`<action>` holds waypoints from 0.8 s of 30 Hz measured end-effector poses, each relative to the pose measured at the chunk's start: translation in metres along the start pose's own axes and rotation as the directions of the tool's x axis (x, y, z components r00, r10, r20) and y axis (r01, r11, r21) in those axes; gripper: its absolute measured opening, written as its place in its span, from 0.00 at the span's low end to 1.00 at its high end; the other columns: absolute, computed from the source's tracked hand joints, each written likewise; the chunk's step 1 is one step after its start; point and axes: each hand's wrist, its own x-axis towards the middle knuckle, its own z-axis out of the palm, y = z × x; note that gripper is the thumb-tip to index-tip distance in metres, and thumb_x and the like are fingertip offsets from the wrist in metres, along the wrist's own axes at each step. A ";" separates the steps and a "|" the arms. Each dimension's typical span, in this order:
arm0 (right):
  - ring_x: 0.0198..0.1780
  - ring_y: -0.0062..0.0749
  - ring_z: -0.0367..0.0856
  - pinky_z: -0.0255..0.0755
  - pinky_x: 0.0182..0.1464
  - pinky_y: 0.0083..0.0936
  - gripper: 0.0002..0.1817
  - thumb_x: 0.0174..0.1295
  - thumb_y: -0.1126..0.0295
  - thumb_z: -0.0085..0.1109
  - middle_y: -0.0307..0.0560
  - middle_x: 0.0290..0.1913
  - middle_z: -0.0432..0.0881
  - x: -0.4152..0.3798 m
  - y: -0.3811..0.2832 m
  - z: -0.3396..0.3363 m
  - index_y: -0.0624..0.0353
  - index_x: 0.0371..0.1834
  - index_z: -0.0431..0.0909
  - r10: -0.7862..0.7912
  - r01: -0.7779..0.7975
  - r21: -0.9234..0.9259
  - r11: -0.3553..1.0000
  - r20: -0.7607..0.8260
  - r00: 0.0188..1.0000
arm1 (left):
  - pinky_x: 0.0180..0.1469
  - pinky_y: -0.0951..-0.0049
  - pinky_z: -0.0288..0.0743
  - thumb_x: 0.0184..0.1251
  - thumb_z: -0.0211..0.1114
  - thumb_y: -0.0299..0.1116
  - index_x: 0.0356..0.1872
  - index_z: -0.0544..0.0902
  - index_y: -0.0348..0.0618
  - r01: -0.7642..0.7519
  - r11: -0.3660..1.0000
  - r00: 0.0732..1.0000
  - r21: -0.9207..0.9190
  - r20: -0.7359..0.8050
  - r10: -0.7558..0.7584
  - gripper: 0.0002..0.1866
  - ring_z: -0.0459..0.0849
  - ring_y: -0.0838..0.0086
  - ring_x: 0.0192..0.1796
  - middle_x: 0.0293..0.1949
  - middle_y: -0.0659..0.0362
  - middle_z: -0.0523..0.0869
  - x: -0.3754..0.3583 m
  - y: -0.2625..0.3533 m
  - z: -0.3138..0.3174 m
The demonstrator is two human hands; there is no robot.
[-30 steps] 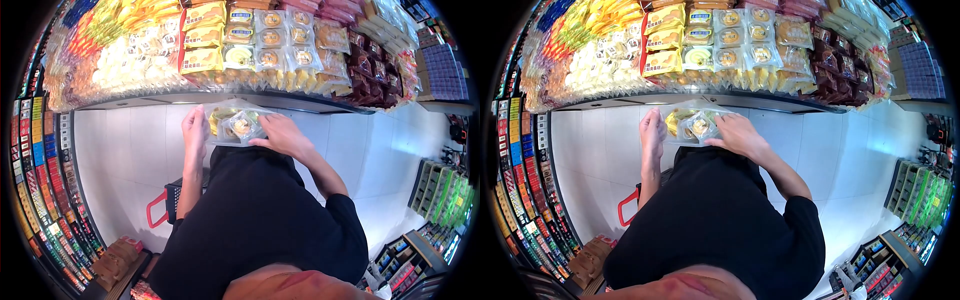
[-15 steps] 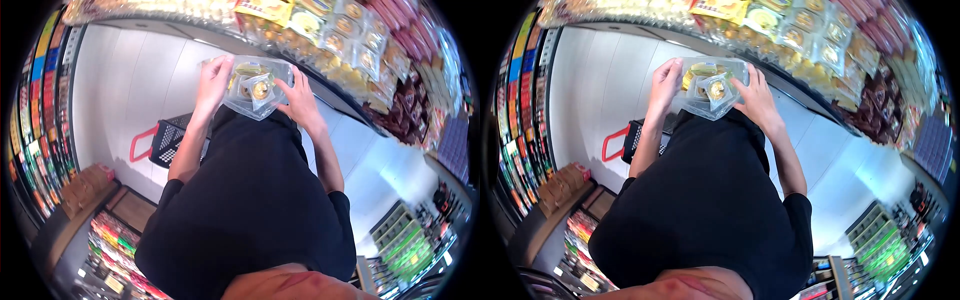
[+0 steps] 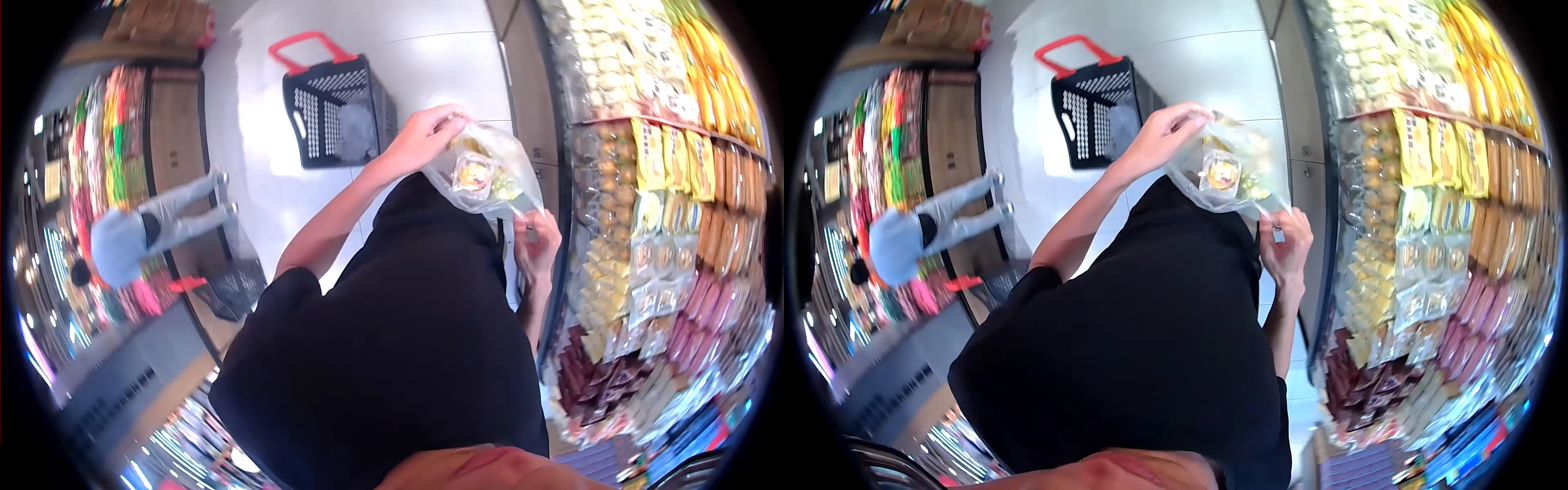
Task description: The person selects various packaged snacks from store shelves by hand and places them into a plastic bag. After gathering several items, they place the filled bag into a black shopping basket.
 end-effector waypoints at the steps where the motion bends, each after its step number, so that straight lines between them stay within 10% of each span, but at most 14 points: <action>1: 0.28 0.44 0.74 0.68 0.34 0.34 0.10 0.59 0.79 0.68 0.49 0.25 0.77 -0.004 -0.004 0.006 0.61 0.24 0.76 -0.057 0.056 0.045 0.997 0.012 0.998 | 0.38 0.81 0.67 0.77 0.63 0.36 0.49 0.87 0.40 0.081 0.995 0.996 0.058 0.035 -0.083 0.11 0.71 0.86 0.34 0.37 0.67 0.85 -0.025 -0.012 -0.008; 7: 0.28 0.42 0.77 0.70 0.34 0.33 0.08 0.62 0.80 0.66 0.51 0.26 0.80 -0.039 -0.021 0.046 0.64 0.27 0.77 -0.134 0.114 0.186 0.976 0.102 0.986 | 0.40 0.72 0.72 0.54 0.81 0.48 0.43 0.87 0.46 -0.049 0.941 0.956 0.336 0.289 -0.053 0.22 0.80 0.73 0.34 0.31 0.64 0.83 -0.167 -0.044 -0.030; 12: 0.33 0.40 0.81 0.75 0.41 0.31 0.04 0.66 0.79 0.62 0.54 0.34 0.82 -0.067 -0.024 0.077 0.65 0.34 0.78 -0.037 -0.008 0.229 0.973 0.190 0.981 | 0.40 0.65 0.73 0.60 0.72 0.34 0.42 0.77 0.45 0.096 0.840 0.963 0.534 0.163 -0.214 0.14 0.84 0.57 0.37 0.32 0.55 0.84 -0.234 -0.052 -0.042; 16: 0.34 0.24 0.79 0.74 0.40 0.23 0.05 0.73 0.76 0.56 0.45 0.33 0.81 -0.060 -0.019 0.107 0.64 0.49 0.76 -0.011 -0.074 0.427 0.901 0.193 0.981 | 0.43 0.54 0.74 0.63 0.61 0.28 0.54 0.72 0.45 0.358 0.876 0.934 0.324 -0.105 -0.343 0.18 0.85 0.50 0.41 0.33 0.48 0.84 -0.248 -0.049 -0.054; 24: 0.34 0.19 0.78 0.75 0.40 0.21 0.09 0.74 0.76 0.52 0.40 0.32 0.81 0.012 -0.039 0.185 0.64 0.53 0.78 0.127 -0.366 0.378 0.850 0.528 0.840 | 0.34 0.77 0.67 0.63 0.60 0.21 0.34 0.80 0.35 0.102 0.995 0.917 0.018 -0.390 -0.086 0.02 0.72 0.84 0.30 0.25 0.64 0.76 -0.239 -0.103 -0.095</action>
